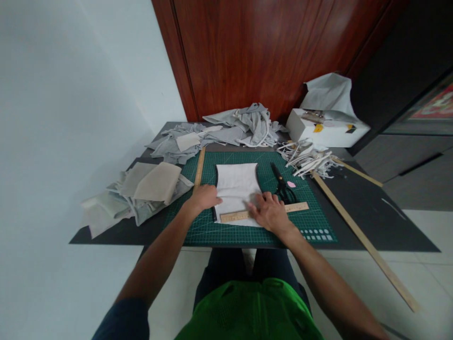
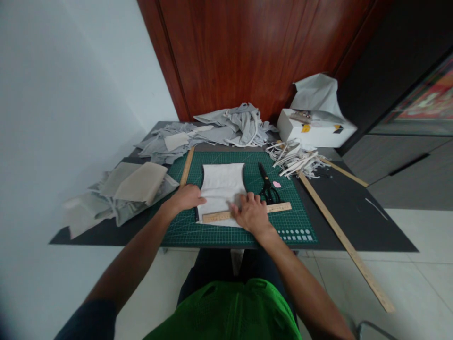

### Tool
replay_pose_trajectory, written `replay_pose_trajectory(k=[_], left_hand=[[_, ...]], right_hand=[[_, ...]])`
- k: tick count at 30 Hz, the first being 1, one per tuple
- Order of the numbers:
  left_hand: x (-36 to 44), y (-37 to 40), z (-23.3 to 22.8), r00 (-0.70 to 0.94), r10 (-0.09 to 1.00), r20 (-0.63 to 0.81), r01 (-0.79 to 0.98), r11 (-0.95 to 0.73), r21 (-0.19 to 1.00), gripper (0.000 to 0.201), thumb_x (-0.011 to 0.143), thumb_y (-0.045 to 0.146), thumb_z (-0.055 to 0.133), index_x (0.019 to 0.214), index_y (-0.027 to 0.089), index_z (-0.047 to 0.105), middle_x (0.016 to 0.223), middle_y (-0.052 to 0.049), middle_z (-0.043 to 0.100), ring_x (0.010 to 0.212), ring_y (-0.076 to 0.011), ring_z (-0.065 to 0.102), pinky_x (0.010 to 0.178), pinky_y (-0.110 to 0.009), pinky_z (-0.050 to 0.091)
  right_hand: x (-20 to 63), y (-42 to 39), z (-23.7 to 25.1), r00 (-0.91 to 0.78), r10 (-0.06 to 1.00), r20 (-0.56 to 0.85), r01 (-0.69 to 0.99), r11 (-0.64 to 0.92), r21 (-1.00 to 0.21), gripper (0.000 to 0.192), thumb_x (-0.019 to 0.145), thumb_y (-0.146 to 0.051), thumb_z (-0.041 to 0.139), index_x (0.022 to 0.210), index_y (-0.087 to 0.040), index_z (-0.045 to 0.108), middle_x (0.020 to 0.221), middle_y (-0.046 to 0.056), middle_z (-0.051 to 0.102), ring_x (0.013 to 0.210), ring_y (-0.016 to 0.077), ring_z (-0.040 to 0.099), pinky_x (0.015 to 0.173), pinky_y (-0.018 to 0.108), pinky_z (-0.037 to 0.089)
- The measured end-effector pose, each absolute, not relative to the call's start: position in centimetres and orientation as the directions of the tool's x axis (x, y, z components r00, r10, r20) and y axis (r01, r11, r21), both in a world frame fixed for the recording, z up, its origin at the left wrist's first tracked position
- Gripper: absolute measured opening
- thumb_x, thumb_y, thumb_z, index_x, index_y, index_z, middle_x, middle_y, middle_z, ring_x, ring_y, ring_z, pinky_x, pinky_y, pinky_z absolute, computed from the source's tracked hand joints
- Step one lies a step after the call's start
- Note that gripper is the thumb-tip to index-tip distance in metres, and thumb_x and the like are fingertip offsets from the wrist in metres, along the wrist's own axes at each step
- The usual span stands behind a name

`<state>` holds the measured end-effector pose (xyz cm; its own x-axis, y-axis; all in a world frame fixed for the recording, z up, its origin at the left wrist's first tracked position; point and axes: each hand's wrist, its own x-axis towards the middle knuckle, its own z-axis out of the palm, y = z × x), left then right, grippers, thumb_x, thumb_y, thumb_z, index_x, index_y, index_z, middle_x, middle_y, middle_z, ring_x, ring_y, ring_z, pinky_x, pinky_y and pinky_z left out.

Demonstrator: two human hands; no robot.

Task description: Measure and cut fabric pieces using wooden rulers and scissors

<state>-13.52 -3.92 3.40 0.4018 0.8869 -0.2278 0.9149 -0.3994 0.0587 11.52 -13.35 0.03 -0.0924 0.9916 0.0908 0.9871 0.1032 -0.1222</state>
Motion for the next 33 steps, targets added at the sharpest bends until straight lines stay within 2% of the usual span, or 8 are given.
replay_pose_trajectory(k=[2, 4, 6, 9, 15, 21, 26, 33], left_hand=[[-13.3, -3.9, 3.0, 0.492, 0.864, -0.107, 0.870, -0.490, 0.052, 0.020, 0.082, 0.029, 0.067, 0.091, 0.016, 0.078, 0.111, -0.017, 0.074, 0.116, -0.0342, 0.062, 0.098, -0.044, 0.049], [-13.3, -3.7, 2.3, 0.586, 0.810, -0.011, 0.806, -0.581, 0.115, 0.033, 0.077, 0.017, 0.065, 0.109, 0.018, 0.076, 0.133, -0.013, 0.067, 0.131, -0.0322, 0.053, 0.107, -0.044, 0.046], [-13.3, -3.4, 1.6, 0.654, 0.757, -0.001, 0.743, -0.641, 0.194, 0.052, 0.074, 0.008, 0.062, 0.124, 0.021, 0.071, 0.147, -0.009, 0.059, 0.140, -0.0279, 0.046, 0.115, -0.042, 0.042], [-13.3, -2.7, 0.9, 0.694, 0.718, -0.046, 0.703, -0.663, 0.256, 0.061, 0.073, 0.005, 0.059, 0.132, 0.022, 0.069, 0.151, -0.007, 0.057, 0.143, -0.0252, 0.046, 0.121, -0.040, 0.038], [-13.8, -1.7, 0.1, 0.690, 0.723, -0.041, 0.691, -0.640, 0.334, 0.061, 0.074, 0.007, 0.061, 0.133, 0.021, 0.070, 0.154, -0.009, 0.056, 0.144, -0.0279, 0.048, 0.123, -0.043, 0.038], [-13.9, 0.7, -1.1, 0.685, 0.728, 0.005, 0.672, -0.635, 0.381, 0.056, 0.078, 0.009, 0.063, 0.132, 0.022, 0.070, 0.154, -0.007, 0.057, 0.145, -0.0249, 0.049, 0.125, -0.041, 0.036], [-14.0, 2.2, -1.8, 0.642, 0.765, 0.046, 0.677, -0.595, 0.433, 0.047, 0.082, 0.014, 0.066, 0.129, 0.017, 0.070, 0.155, -0.012, 0.055, 0.146, -0.0241, 0.048, 0.126, -0.039, 0.035], [-15.0, 0.2, -1.6, 0.564, 0.812, 0.153, 0.669, -0.557, 0.492, 0.023, 0.085, 0.023, 0.071, 0.106, 0.017, 0.074, 0.142, -0.013, 0.063, 0.136, -0.0264, 0.058, 0.118, -0.043, 0.044]], right_hand=[[11.3, -13.7, -0.9, -0.026, 0.987, 0.160, 0.991, 0.046, -0.123, 0.046, 0.105, -0.050, 0.042, 0.125, -0.015, 0.065, 0.125, 0.020, 0.059, 0.110, 0.0348, 0.052, 0.086, 0.046, 0.042], [11.2, -13.7, -1.8, 0.003, 0.976, 0.216, 0.989, 0.029, -0.145, 0.044, 0.105, -0.045, 0.043, 0.127, -0.014, 0.065, 0.125, 0.020, 0.058, 0.109, 0.0335, 0.050, 0.087, 0.045, 0.041], [11.2, -13.3, -2.6, 0.021, 0.967, 0.255, 0.984, 0.025, -0.176, 0.042, 0.104, -0.043, 0.045, 0.128, -0.014, 0.065, 0.126, 0.019, 0.057, 0.108, 0.0326, 0.048, 0.086, 0.044, 0.041], [11.5, -12.6, -3.2, 0.037, 0.958, 0.286, 0.977, 0.025, -0.212, 0.042, 0.104, -0.042, 0.045, 0.127, -0.014, 0.067, 0.125, 0.019, 0.056, 0.106, 0.0324, 0.046, 0.085, 0.044, 0.040], [12.1, -11.5, -3.3, 0.022, 0.958, 0.287, 0.966, 0.054, -0.252, 0.045, 0.104, -0.043, 0.042, 0.127, -0.014, 0.067, 0.126, 0.019, 0.054, 0.106, 0.0328, 0.044, 0.085, 0.045, 0.041], [12.7, -9.0, -3.6, 0.013, 0.952, 0.306, 0.957, 0.077, -0.280, 0.044, 0.102, -0.043, 0.044, 0.127, -0.016, 0.068, 0.125, 0.018, 0.054, 0.106, 0.0327, 0.044, 0.087, 0.047, 0.042], [13.0, -7.1, -2.9, 0.022, 0.972, 0.235, 0.962, 0.043, -0.270, 0.046, 0.103, -0.045, 0.044, 0.130, -0.016, 0.067, 0.128, 0.019, 0.055, 0.109, 0.0339, 0.045, 0.088, 0.048, 0.042], [13.1, -8.4, -2.3, -0.101, 0.960, 0.261, 0.956, 0.166, -0.240, 0.050, 0.098, -0.055, 0.055, 0.128, -0.016, 0.067, 0.144, 0.020, 0.052, 0.122, 0.0388, 0.043, 0.096, 0.053, 0.040]])
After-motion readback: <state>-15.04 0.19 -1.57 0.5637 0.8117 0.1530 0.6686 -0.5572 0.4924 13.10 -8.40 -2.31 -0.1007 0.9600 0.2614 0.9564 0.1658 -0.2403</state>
